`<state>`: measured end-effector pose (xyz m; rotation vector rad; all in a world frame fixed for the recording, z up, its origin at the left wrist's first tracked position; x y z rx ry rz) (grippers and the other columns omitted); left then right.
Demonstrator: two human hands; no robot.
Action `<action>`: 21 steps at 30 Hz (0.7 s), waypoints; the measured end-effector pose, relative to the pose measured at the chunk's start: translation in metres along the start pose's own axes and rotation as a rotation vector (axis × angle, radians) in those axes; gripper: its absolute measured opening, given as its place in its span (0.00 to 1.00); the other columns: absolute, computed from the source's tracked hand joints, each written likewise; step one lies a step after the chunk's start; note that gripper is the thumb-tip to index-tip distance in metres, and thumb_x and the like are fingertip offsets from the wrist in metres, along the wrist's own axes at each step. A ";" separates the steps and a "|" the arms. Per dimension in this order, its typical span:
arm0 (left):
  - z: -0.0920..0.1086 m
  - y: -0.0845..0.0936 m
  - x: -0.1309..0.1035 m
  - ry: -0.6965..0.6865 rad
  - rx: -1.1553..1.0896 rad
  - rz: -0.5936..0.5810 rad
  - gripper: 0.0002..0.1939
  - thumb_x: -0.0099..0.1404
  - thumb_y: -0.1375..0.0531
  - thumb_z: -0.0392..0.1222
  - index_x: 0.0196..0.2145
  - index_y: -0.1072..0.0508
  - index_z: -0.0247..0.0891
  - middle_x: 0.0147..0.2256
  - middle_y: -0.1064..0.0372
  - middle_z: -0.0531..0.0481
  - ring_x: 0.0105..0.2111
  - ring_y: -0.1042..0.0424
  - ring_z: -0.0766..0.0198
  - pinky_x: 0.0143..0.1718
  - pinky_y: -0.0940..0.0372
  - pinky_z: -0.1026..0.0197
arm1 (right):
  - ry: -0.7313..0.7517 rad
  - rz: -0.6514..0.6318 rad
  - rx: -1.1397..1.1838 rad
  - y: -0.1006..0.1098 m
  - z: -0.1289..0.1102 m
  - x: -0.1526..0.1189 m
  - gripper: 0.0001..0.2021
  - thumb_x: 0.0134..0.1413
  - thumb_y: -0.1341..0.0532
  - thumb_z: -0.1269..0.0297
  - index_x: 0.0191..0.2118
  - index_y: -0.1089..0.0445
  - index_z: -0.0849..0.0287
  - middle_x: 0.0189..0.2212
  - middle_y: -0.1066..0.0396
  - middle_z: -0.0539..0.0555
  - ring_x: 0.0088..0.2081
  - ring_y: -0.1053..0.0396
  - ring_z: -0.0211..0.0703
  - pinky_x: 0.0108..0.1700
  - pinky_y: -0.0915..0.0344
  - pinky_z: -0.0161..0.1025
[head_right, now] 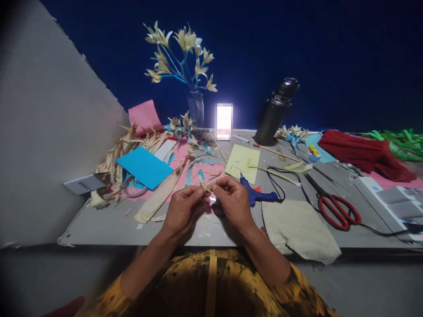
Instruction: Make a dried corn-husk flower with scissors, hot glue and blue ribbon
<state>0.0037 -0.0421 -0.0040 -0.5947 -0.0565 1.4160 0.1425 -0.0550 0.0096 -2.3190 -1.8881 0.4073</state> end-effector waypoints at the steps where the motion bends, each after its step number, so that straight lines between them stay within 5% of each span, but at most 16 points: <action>1: 0.001 0.001 -0.001 -0.067 0.056 0.038 0.13 0.55 0.29 0.48 0.30 0.19 0.33 0.26 0.24 0.48 0.23 0.27 0.65 0.24 0.32 0.64 | 0.007 0.002 -0.018 0.001 0.000 0.000 0.13 0.46 0.28 0.55 0.31 0.27 0.57 0.20 0.30 0.47 0.19 0.36 0.36 0.20 0.42 0.34; 7: 0.011 0.005 -0.005 -0.503 0.366 0.172 0.05 0.59 0.32 0.41 0.31 0.17 0.37 0.34 0.20 0.45 0.35 0.23 0.60 0.41 0.29 0.60 | 0.033 0.035 -0.078 0.001 0.002 0.000 0.13 0.47 0.29 0.54 0.30 0.27 0.57 0.18 0.33 0.46 0.18 0.40 0.35 0.20 0.44 0.33; 17: 0.000 0.009 0.004 -0.365 0.232 0.083 0.06 0.57 0.29 0.41 0.28 0.18 0.37 0.29 0.22 0.48 0.31 0.24 0.61 0.33 0.30 0.62 | 0.084 0.075 -0.120 -0.003 -0.003 0.000 0.11 0.46 0.29 0.56 0.29 0.26 0.59 0.22 0.27 0.49 0.21 0.37 0.36 0.23 0.42 0.33; 21: -0.003 0.012 0.007 -0.467 0.238 0.047 0.03 0.58 0.30 0.39 0.29 0.19 0.37 0.29 0.22 0.48 0.31 0.24 0.62 0.35 0.29 0.61 | 0.092 0.072 -0.114 -0.005 -0.005 -0.001 0.11 0.46 0.30 0.56 0.29 0.27 0.58 0.21 0.28 0.49 0.22 0.36 0.37 0.23 0.41 0.34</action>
Point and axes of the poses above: each hand's wrist, its own x-axis towards the middle knuckle, its own y-axis out of the back of the hand, z = x × y, the point moved 3 cm from there along x, towards the middle knuckle
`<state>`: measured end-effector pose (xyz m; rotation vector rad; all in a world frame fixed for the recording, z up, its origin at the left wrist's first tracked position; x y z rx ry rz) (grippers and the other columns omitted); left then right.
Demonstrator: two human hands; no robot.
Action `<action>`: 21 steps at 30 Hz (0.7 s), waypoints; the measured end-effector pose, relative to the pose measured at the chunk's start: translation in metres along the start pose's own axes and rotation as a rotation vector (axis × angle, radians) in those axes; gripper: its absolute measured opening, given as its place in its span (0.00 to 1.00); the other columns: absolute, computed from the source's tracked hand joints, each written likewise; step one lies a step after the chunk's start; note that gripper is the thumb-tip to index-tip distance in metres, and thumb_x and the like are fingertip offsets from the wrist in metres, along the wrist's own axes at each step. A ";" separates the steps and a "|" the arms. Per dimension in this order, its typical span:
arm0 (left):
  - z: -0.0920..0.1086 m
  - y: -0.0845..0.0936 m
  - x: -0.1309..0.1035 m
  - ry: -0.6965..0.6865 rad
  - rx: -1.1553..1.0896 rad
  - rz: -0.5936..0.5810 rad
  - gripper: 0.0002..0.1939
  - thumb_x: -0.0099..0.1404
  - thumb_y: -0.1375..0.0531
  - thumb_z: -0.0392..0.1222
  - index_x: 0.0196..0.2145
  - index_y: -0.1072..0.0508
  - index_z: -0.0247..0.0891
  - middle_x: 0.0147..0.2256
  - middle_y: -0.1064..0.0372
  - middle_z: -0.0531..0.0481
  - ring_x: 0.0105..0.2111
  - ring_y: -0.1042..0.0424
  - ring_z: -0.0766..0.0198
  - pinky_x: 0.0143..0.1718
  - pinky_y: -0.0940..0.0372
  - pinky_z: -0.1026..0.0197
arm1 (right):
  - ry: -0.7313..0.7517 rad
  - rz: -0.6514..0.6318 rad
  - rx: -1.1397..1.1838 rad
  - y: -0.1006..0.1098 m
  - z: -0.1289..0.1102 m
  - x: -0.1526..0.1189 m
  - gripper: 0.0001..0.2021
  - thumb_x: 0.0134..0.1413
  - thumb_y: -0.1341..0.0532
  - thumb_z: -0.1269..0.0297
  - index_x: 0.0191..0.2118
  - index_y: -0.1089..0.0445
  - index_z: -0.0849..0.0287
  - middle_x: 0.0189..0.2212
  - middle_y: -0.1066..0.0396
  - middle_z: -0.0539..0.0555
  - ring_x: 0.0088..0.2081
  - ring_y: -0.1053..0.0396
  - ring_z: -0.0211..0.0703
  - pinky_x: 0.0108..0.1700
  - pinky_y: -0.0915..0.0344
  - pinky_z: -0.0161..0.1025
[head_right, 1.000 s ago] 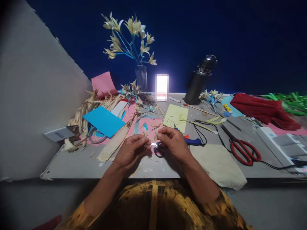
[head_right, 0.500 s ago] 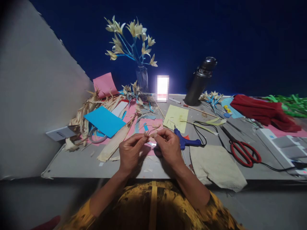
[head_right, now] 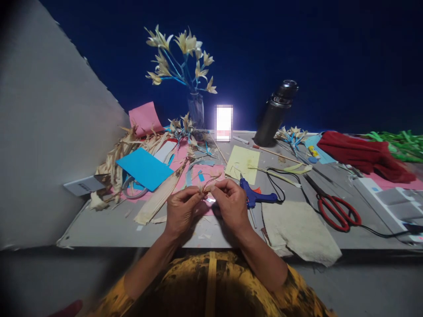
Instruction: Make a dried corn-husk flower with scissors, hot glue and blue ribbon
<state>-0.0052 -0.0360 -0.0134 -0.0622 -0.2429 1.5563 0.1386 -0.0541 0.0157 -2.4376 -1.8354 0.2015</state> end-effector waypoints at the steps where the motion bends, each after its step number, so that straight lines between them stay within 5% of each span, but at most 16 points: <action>1: 0.001 0.000 0.000 -0.051 0.008 0.004 0.02 0.58 0.30 0.38 0.29 0.19 0.38 0.30 0.22 0.49 0.31 0.23 0.62 0.36 0.29 0.61 | -0.002 -0.002 -0.003 0.000 0.000 0.000 0.11 0.47 0.30 0.57 0.28 0.27 0.58 0.22 0.28 0.49 0.22 0.36 0.37 0.23 0.41 0.34; 9: 0.014 -0.001 -0.003 -0.413 0.165 0.039 0.04 0.62 0.33 0.33 0.30 0.19 0.40 0.31 0.22 0.50 0.33 0.24 0.65 0.37 0.30 0.62 | 0.010 -0.025 0.001 -0.002 -0.001 -0.006 0.11 0.49 0.29 0.56 0.29 0.28 0.58 0.20 0.30 0.47 0.21 0.39 0.35 0.23 0.40 0.33; 21: 0.013 -0.001 -0.005 -0.325 0.190 0.078 0.02 0.61 0.32 0.37 0.30 0.19 0.39 0.32 0.21 0.48 0.34 0.23 0.62 0.39 0.28 0.59 | 0.066 -0.035 -0.098 -0.004 -0.008 -0.009 0.11 0.50 0.30 0.56 0.29 0.27 0.58 0.21 0.31 0.48 0.23 0.37 0.37 0.26 0.39 0.34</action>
Point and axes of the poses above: each hand's wrist, its own x-axis towards the middle knuckle, its own y-axis out of the back of the hand, z = x × y, the point moved 3 cm from there along x, towards the middle knuckle
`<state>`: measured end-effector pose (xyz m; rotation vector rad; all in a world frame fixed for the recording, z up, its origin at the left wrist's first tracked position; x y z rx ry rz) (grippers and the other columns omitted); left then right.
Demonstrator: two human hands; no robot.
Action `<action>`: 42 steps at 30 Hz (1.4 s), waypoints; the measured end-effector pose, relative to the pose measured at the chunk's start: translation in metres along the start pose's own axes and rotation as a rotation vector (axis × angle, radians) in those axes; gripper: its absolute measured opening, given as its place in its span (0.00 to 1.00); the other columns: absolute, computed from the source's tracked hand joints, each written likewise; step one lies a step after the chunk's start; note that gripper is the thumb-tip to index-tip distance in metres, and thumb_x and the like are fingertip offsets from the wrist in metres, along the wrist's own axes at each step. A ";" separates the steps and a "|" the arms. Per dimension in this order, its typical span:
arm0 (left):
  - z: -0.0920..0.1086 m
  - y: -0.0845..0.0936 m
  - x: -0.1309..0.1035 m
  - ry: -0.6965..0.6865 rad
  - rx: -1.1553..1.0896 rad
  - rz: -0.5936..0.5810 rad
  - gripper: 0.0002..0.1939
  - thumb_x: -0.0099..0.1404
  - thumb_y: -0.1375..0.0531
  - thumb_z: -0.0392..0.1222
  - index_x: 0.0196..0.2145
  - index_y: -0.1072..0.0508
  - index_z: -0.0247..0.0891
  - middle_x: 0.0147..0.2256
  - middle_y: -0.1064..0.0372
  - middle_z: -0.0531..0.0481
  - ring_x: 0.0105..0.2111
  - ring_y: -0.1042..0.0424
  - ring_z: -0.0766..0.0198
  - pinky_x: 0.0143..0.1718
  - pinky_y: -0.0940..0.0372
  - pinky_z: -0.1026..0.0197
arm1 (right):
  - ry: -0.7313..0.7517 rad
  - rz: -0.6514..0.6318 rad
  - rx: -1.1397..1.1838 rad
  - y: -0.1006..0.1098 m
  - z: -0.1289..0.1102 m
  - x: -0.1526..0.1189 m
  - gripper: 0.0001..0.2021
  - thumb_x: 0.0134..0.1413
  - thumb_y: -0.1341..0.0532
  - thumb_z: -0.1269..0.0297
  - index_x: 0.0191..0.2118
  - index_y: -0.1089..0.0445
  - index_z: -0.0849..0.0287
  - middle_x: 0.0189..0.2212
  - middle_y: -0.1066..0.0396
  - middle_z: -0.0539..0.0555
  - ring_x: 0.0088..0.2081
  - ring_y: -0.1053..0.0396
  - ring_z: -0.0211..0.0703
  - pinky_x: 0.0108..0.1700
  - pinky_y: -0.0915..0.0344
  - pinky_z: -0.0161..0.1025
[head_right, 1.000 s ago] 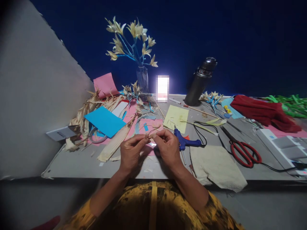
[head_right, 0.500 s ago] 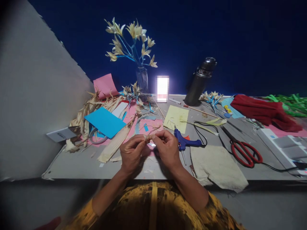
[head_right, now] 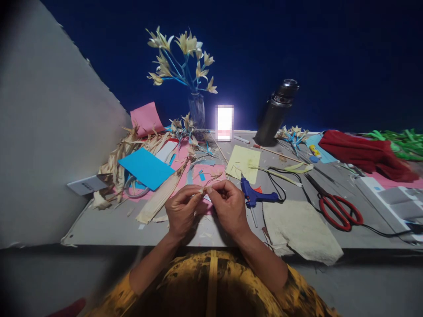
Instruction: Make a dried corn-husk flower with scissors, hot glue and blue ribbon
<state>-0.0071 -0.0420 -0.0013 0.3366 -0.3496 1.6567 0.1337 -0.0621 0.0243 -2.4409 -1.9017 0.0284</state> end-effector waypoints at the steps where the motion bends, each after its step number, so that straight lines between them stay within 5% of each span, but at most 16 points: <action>1: 0.000 0.000 0.000 0.007 0.000 0.002 0.02 0.60 0.32 0.37 0.29 0.19 0.39 0.32 0.21 0.48 0.34 0.23 0.62 0.39 0.28 0.58 | 0.000 -0.007 -0.001 0.000 0.000 -0.001 0.11 0.51 0.31 0.56 0.29 0.27 0.57 0.21 0.31 0.48 0.24 0.37 0.38 0.26 0.39 0.34; 14: 0.005 0.004 0.006 -0.021 -0.032 -0.066 0.02 0.59 0.32 0.35 0.29 0.20 0.39 0.30 0.22 0.48 0.32 0.24 0.62 0.36 0.30 0.60 | 0.074 -0.107 -0.100 0.000 -0.001 -0.005 0.09 0.57 0.35 0.57 0.34 0.25 0.57 0.29 0.27 0.51 0.27 0.35 0.39 0.28 0.37 0.34; 23: -0.001 0.010 0.013 0.121 -0.059 -0.223 0.03 0.58 0.31 0.39 0.28 0.20 0.39 0.30 0.21 0.46 0.33 0.23 0.59 0.40 0.29 0.57 | 0.072 -0.157 -0.149 0.002 0.000 -0.003 0.09 0.56 0.35 0.57 0.33 0.25 0.57 0.24 0.30 0.49 0.24 0.38 0.38 0.25 0.40 0.34; 31: -0.004 0.014 0.010 0.237 0.015 -0.220 0.05 0.57 0.30 0.41 0.29 0.20 0.37 0.30 0.23 0.46 0.31 0.24 0.60 0.34 0.28 0.59 | 0.061 -0.176 -0.144 0.002 -0.007 -0.005 0.09 0.56 0.35 0.58 0.31 0.26 0.58 0.22 0.31 0.48 0.21 0.38 0.37 0.24 0.42 0.34; 38: 0.010 0.013 0.011 -0.045 -0.005 -0.175 0.02 0.60 0.32 0.36 0.29 0.19 0.40 0.31 0.22 0.47 0.33 0.24 0.61 0.37 0.29 0.59 | 0.058 -0.188 -0.129 0.003 -0.010 -0.006 0.09 0.55 0.35 0.58 0.31 0.25 0.58 0.22 0.30 0.49 0.23 0.36 0.38 0.25 0.40 0.35; 42: 0.008 0.012 0.006 -0.043 0.004 -0.111 0.02 0.59 0.31 0.36 0.29 0.20 0.40 0.31 0.22 0.48 0.31 0.24 0.62 0.34 0.29 0.60 | 0.018 -0.200 -0.061 0.003 -0.010 -0.005 0.10 0.54 0.34 0.56 0.32 0.23 0.58 0.24 0.28 0.51 0.23 0.36 0.38 0.24 0.39 0.34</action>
Point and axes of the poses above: each hand's wrist, its own x-axis towards the middle knuckle, its own y-axis out of the back of the hand, z = x × y, the point moved 3 cm from there along x, towards the middle knuckle
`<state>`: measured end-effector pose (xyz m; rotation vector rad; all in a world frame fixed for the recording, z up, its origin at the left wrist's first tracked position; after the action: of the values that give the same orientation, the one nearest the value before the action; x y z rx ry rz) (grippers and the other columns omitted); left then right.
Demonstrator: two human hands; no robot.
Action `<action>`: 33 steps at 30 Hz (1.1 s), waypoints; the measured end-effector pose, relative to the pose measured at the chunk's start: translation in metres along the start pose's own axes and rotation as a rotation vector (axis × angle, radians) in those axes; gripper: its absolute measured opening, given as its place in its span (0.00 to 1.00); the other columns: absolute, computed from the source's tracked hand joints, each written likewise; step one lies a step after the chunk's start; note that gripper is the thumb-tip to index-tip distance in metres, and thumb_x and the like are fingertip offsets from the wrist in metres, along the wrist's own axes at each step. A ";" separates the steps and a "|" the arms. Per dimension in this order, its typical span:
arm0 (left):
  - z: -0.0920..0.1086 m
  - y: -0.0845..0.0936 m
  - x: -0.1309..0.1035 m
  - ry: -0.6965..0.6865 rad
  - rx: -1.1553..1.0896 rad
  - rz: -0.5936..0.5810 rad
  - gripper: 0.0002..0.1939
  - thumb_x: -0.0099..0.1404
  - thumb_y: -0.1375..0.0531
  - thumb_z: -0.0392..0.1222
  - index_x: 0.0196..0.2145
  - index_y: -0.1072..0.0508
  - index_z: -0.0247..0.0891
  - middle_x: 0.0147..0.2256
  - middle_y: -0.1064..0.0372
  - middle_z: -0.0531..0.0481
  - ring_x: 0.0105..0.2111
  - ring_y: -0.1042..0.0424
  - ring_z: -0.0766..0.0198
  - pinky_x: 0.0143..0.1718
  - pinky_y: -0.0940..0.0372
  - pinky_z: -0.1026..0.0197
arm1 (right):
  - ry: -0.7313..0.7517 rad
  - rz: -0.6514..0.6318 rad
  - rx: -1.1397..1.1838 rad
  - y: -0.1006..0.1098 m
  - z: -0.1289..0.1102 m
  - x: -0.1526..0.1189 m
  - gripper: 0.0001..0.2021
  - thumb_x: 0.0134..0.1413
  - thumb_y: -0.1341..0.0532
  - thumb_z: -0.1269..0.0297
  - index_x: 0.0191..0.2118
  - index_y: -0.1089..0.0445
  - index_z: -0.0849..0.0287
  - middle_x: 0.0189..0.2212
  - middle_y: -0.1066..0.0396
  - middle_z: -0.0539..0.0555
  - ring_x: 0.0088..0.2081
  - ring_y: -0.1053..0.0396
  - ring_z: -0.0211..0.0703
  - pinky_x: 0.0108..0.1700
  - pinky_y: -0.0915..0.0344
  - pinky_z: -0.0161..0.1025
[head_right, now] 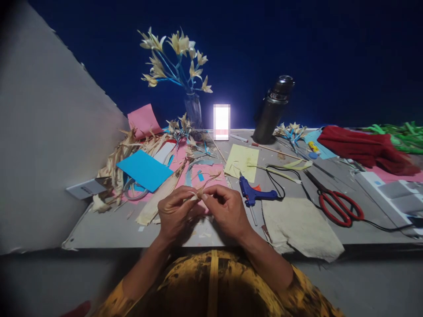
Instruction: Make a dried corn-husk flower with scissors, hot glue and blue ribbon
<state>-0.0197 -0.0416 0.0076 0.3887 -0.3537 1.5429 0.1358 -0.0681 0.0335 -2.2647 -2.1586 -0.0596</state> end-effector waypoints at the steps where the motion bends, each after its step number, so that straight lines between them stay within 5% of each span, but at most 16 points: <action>1: -0.001 -0.001 -0.002 0.000 0.012 0.016 0.02 0.58 0.31 0.36 0.29 0.20 0.40 0.31 0.22 0.48 0.31 0.24 0.61 0.34 0.29 0.60 | -0.008 0.005 0.019 0.000 0.000 0.000 0.10 0.53 0.34 0.56 0.32 0.22 0.58 0.24 0.28 0.51 0.23 0.35 0.38 0.24 0.39 0.34; 16: 0.002 -0.007 -0.004 -0.225 0.237 0.111 0.05 0.65 0.38 0.33 0.35 0.22 0.40 0.33 0.24 0.49 0.36 0.26 0.61 0.39 0.32 0.59 | 0.050 0.081 -0.060 -0.005 -0.002 0.005 0.07 0.55 0.35 0.60 0.33 0.24 0.58 0.23 0.29 0.48 0.21 0.37 0.36 0.23 0.40 0.33; 24: -0.013 -0.009 -0.004 0.282 -0.126 -0.001 0.08 0.65 0.35 0.42 0.29 0.27 0.37 0.28 0.31 0.52 0.28 0.32 0.65 0.33 0.35 0.63 | 0.061 0.089 -0.091 0.002 0.003 0.004 0.09 0.57 0.35 0.58 0.39 0.24 0.57 0.29 0.26 0.51 0.25 0.34 0.38 0.27 0.36 0.35; 33: -0.014 -0.022 -0.007 0.513 -0.391 -0.122 0.12 0.58 0.30 0.44 0.27 0.27 0.35 0.25 0.32 0.54 0.23 0.33 0.69 0.26 0.36 0.66 | 0.193 0.097 -0.255 0.015 -0.004 0.001 0.06 0.54 0.37 0.66 0.37 0.25 0.59 0.28 0.26 0.51 0.23 0.38 0.36 0.26 0.41 0.35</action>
<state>0.0017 -0.0417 -0.0085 -0.2861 -0.2145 1.3579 0.1510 -0.0676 0.0382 -2.3715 -2.0420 -0.5585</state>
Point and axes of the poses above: each hand's wrist, its own x-axis towards the middle knuckle, its own y-axis out of the back of the hand, z = x × y, the point moved 3 cm from there along x, towards the middle knuckle
